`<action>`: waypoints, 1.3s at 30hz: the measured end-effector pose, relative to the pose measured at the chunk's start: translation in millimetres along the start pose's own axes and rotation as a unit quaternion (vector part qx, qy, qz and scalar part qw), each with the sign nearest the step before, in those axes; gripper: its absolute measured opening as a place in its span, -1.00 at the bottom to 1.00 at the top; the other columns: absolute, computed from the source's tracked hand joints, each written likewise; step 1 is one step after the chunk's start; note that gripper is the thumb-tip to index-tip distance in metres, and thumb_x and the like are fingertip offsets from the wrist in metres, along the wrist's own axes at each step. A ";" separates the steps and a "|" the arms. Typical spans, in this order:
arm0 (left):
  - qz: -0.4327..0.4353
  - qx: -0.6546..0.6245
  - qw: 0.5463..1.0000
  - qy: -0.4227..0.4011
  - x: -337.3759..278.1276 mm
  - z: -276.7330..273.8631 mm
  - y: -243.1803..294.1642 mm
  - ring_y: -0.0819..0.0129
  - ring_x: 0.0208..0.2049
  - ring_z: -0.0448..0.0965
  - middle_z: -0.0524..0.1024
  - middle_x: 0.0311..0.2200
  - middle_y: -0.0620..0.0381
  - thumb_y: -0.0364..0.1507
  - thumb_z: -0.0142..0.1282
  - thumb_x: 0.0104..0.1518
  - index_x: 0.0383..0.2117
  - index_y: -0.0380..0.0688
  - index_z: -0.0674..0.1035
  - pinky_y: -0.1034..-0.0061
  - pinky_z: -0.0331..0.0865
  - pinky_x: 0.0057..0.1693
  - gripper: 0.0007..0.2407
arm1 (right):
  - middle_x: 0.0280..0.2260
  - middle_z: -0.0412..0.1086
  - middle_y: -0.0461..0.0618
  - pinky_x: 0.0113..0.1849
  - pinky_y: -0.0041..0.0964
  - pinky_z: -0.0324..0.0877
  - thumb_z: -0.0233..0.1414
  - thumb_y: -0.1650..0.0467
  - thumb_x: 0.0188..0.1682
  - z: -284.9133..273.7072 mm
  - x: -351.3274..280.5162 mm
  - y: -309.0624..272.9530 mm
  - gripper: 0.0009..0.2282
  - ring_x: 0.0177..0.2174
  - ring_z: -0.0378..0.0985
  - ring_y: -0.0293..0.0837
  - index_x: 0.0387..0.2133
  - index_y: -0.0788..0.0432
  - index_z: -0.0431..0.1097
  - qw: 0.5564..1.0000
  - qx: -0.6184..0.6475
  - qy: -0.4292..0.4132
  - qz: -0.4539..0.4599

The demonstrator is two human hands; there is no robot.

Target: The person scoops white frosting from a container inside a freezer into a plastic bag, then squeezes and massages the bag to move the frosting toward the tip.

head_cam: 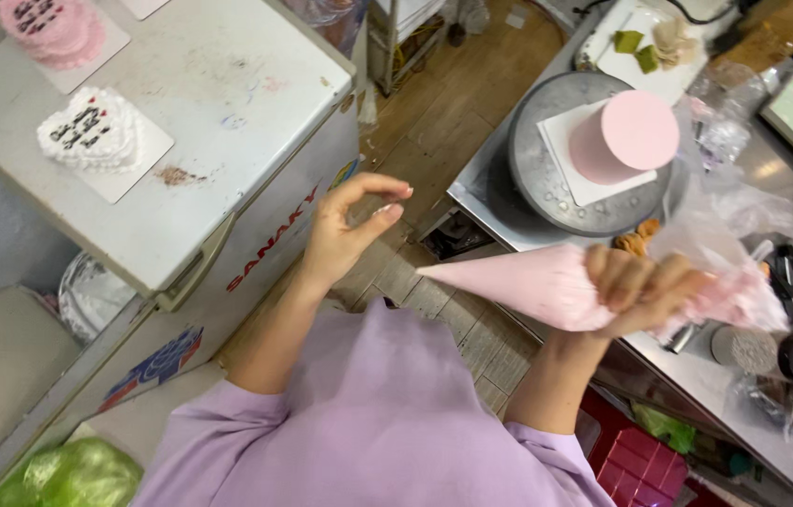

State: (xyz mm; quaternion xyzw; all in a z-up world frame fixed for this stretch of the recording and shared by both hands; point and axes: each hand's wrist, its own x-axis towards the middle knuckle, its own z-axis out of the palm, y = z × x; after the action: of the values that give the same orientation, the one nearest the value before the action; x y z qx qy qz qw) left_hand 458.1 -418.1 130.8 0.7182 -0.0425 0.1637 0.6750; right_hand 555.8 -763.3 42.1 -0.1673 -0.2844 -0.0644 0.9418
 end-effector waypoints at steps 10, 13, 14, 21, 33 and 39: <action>0.127 0.090 0.988 -0.020 -26.0 20.9 0.3 0.36 -0.12 0.58 0.63 -0.24 0.24 -0.44 0.46 -0.07 -0.19 -0.04 0.71 0.43 0.41 0.13 -0.72 | -0.87 0.09 -0.09 -0.56 -0.39 -0.09 -0.53 -0.03 0.21 21.4 17.8 -12.9 -0.47 -0.76 -0.12 -0.26 -0.58 0.02 0.06 0.999 -0.020 0.000 0.026; 0.199 0.143 0.969 -0.011 -25.8 25.1 -5.1 0.44 -0.16 0.61 0.63 -0.28 0.29 -0.46 0.43 0.00 -0.23 0.00 0.71 0.34 0.38 0.22 -0.79 | -0.87 0.09 -0.10 -0.58 -0.41 -0.06 -0.51 -0.01 0.23 20.0 15.7 -11.1 -0.47 -0.79 -0.06 -0.28 -0.59 0.01 0.08 0.999 -0.005 -0.002 0.039; 0.223 0.167 0.961 -0.005 -25.8 24.5 -8.6 0.44 -0.17 0.61 0.63 -0.29 0.30 -0.47 0.41 0.01 -0.25 0.00 0.71 0.33 0.39 0.21 -0.81 | -0.87 0.09 -0.11 -0.59 -0.42 -0.06 -0.50 -0.01 0.24 18.7 13.1 -10.8 -0.47 -0.80 -0.04 -0.28 -0.60 0.01 0.09 0.999 0.004 0.000 0.042; 0.411 0.305 0.858 0.042 -26.4 31.9 -41.6 0.50 -0.22 0.60 0.67 -0.30 0.27 -0.36 0.37 0.16 -0.33 0.01 0.70 0.42 0.45 0.14 -0.92 | -0.80 0.07 -0.20 -0.64 -0.43 -0.04 -0.42 0.04 0.31 18.7 -14.3 14.2 -0.49 -0.82 0.01 -0.35 -0.60 0.00 0.13 0.990 0.006 0.136 0.044; 0.221 0.319 0.902 -0.190 -52.5 53.6 -35.3 0.42 0.24 0.46 0.43 0.09 0.33 -0.09 0.60 -0.01 0.14 0.29 0.35 0.19 0.10 0.58 -0.35 | 0.36 0.16 0.25 0.35 0.01 0.14 0.00 0.15 0.17 124.9 -50.1 104.3 -0.45 0.36 0.19 0.08 0.25 0.37 0.22 0.862 -0.468 0.017 0.196; -0.114 -0.202 0.954 -0.192 -63.5 61.7 -31.8 0.27 0.33 0.37 0.33 0.33 -0.08 -0.22 0.46 0.07 0.40 -0.25 0.13 0.22 0.24 0.47 -0.16 | 0.41 0.03 0.19 0.39 0.06 0.03 -0.18 0.06 0.22 121.4 -63.7 110.8 -0.44 0.40 0.08 0.08 0.35 0.18 0.16 0.906 -0.405 0.021 0.123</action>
State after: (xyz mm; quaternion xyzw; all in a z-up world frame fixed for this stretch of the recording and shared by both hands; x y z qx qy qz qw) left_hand 418.2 -486.3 79.6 0.5850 -0.1207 -0.0673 0.7992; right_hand 464.5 -615.3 70.7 -0.5667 -0.1909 -0.0617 0.7991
